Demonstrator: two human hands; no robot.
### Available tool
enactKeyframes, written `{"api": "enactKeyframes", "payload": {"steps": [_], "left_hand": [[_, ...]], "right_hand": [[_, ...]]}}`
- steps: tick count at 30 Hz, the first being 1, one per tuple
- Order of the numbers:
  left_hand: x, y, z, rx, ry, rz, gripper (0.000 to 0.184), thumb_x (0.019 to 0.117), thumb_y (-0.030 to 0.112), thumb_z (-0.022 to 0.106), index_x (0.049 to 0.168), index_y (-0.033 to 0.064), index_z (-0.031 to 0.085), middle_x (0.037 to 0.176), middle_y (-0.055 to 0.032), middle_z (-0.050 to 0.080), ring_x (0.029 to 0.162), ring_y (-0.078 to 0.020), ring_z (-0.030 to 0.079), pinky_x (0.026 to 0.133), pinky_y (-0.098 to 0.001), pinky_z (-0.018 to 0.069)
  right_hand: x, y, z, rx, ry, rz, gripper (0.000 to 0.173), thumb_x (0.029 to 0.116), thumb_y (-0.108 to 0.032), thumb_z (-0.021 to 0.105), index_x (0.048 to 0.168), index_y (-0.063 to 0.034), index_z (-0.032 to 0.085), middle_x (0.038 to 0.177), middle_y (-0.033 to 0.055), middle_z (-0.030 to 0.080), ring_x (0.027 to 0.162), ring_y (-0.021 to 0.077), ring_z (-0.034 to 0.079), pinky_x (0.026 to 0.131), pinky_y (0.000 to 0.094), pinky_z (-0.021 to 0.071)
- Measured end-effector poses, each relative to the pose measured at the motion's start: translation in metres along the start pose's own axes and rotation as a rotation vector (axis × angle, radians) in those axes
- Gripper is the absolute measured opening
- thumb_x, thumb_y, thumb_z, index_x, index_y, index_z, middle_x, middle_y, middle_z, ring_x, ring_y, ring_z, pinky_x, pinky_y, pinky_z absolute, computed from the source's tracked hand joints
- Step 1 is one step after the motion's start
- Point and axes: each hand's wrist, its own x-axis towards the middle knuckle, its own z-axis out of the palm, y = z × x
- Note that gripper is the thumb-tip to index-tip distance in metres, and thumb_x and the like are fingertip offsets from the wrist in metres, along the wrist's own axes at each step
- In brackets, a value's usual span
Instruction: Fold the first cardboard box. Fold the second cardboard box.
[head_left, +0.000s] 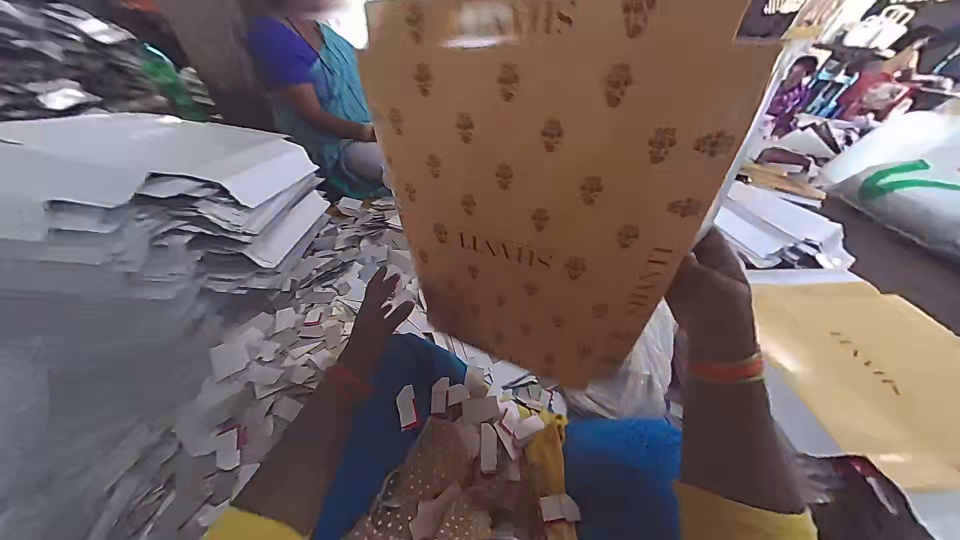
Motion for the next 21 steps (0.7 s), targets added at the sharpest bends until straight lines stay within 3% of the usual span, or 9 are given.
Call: {"api": "enactKeyframes", "payload": {"steps": [2,4,7,10,12,13,16,19,21], "left_hand": [[0.016,0.025,-0.001,-0.143,-0.101,-0.011,0.073,0.0955,0.018,0.062,0.156,0.0004,0.025,0.141,-0.0167,0.055,0.124,-0.017,0.058,0.1,-0.0359,0.0518],[0.014,0.041,-0.007,-0.229,-0.249,-0.069,0.06,0.0845,0.019,0.07,0.136,0.0019,0.047,0.11,0.0001,0.068,0.096,-0.005,0.067,0.085,-0.0256,0.0584],[0.001,0.054,-0.007,-0.366,-0.252,-0.122,0.056,0.0756,0.018,0.072,0.125,0.0083,0.047,0.09,0.0072,0.071,0.078,-0.0034,0.071,0.072,-0.023,0.0617],[-0.006,0.044,-0.007,-0.276,-0.089,-0.207,0.033,0.0935,0.0,0.06,0.125,0.0027,0.051,0.089,0.0006,0.068,0.072,-0.0062,0.069,0.066,-0.0245,0.0598],[-0.009,0.031,-0.007,-0.191,-0.06,-0.261,0.025,0.0985,-0.002,0.057,0.123,0.0002,0.056,0.092,-0.002,0.069,0.075,-0.0069,0.069,0.07,-0.0257,0.0599],[-0.012,0.025,-0.008,-0.172,-0.053,-0.271,0.023,0.0998,-0.001,0.056,0.122,0.0,0.057,0.093,-0.0019,0.07,0.077,-0.0066,0.07,0.072,-0.0259,0.0605],[-0.018,0.014,-0.009,-0.166,-0.041,-0.294,0.023,0.1031,0.0,0.051,0.126,0.0003,0.055,0.097,-0.0025,0.069,0.081,-0.0061,0.07,0.074,-0.0255,0.0604],[-0.016,0.01,-0.01,-0.235,-0.075,-0.302,0.033,0.1041,-0.001,0.047,0.137,0.0032,0.047,0.105,-0.0025,0.069,0.087,-0.0066,0.07,0.078,-0.0264,0.0608],[-0.019,0.009,-0.017,-0.344,-0.129,-0.291,0.048,0.1041,-0.004,0.04,0.15,0.0088,0.033,0.114,-0.0011,0.067,0.094,-0.0074,0.071,0.082,-0.0278,0.0612]], "right_hand": [[-0.006,0.009,0.001,0.058,0.101,0.086,0.028,0.0994,-0.002,0.044,0.122,-0.0137,0.055,0.102,-0.0046,0.073,0.092,0.0063,0.071,0.084,0.028,0.0614],[-0.016,0.019,0.001,-0.006,0.253,0.177,0.027,0.1062,-0.005,0.034,0.13,-0.0067,0.046,0.102,-0.0045,0.071,0.09,0.0038,0.071,0.081,0.0246,0.0616],[-0.027,0.042,-0.016,-0.08,0.401,0.338,0.028,0.1081,-0.007,0.034,0.135,-0.0057,0.043,0.098,-0.0033,0.068,0.082,0.0028,0.069,0.073,0.0238,0.0612],[-0.057,0.068,-0.038,0.117,0.309,0.393,0.026,0.1033,-0.014,0.049,0.129,-0.0117,0.045,0.096,-0.0023,0.073,0.082,0.0076,0.073,0.071,0.0278,0.0632],[-0.076,0.083,-0.049,0.269,0.134,0.309,0.055,0.079,-0.034,0.086,0.123,-0.0177,0.058,0.102,-0.0028,0.076,0.09,0.0088,0.074,0.079,0.0294,0.0636],[-0.083,0.088,-0.052,0.285,0.039,0.281,0.06,0.0721,-0.043,0.089,0.123,-0.0215,0.065,0.106,-0.0051,0.077,0.095,0.0067,0.073,0.083,0.0281,0.0626],[-0.101,0.087,-0.048,0.241,-0.126,0.258,0.053,0.0703,-0.056,0.085,0.115,-0.0294,0.073,0.104,-0.012,0.077,0.095,-0.0009,0.071,0.084,0.0215,0.0603],[-0.105,0.077,-0.042,0.3,-0.309,0.234,0.047,0.0768,-0.052,0.082,0.118,-0.0303,0.074,0.107,-0.0139,0.077,0.098,-0.0042,0.07,0.087,0.0178,0.0583],[-0.102,0.066,-0.034,0.278,-0.39,0.208,0.044,0.0795,-0.05,0.081,0.12,-0.0329,0.073,0.109,-0.016,0.076,0.099,-0.006,0.07,0.087,0.0165,0.0579]]}}
